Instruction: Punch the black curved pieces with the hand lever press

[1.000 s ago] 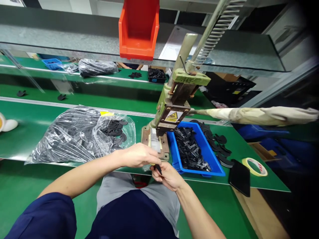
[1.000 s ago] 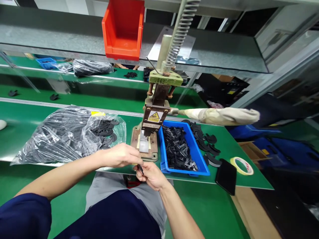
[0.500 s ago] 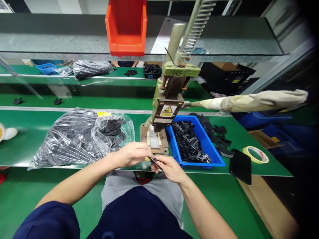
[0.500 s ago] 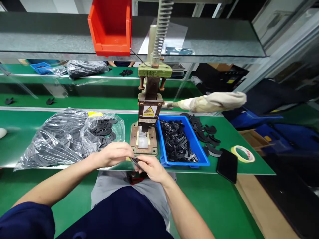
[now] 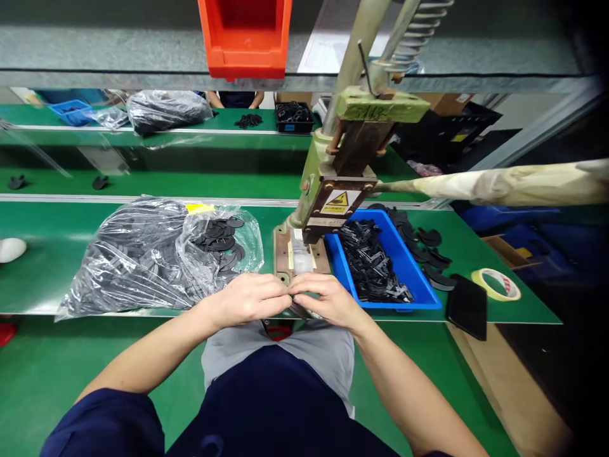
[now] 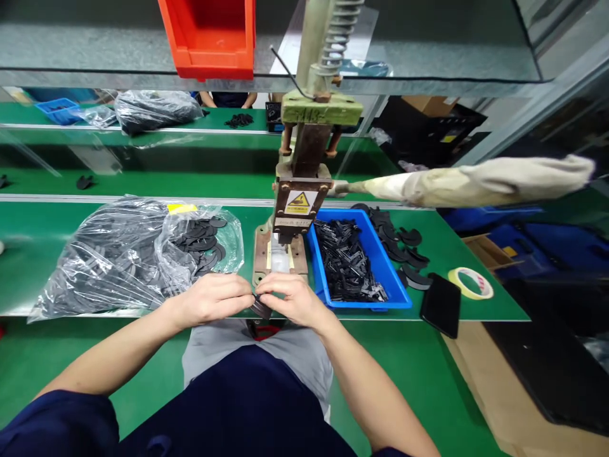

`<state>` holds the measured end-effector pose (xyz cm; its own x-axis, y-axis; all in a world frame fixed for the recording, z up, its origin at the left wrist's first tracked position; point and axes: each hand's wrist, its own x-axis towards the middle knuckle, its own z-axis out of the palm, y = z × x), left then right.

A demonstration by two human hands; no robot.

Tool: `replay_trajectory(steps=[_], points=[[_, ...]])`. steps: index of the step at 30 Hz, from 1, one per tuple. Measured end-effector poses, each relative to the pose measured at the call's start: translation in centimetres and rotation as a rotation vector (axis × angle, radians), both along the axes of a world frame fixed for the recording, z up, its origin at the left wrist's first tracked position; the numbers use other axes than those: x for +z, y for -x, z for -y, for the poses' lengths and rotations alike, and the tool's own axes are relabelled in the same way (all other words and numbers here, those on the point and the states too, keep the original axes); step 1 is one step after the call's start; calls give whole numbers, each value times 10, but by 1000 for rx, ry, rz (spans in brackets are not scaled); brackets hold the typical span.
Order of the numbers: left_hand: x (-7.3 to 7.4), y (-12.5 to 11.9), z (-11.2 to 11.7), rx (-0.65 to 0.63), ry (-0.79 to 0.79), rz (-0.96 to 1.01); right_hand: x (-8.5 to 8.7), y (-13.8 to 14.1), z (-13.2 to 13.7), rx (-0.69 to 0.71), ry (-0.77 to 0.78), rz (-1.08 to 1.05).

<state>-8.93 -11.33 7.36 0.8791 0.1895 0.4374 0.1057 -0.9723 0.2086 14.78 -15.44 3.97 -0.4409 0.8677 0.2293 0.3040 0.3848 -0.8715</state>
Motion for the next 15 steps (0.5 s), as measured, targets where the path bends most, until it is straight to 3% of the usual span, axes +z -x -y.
replay_trajectory(steps=[5, 8, 11, 15], points=[[-23, 10, -4, 53, 131, -12, -11, 12, -6, -20, -13, 59], [-37, 19, -30, 167, 264, 33, -31, 13, -12, -229, 5, 64], [-43, 45, -86, 528, 388, 185, -55, 12, -10, -418, 75, 103], [-45, 111, -192, 1150, 546, 333, -81, 18, 6, -303, 73, 216]])
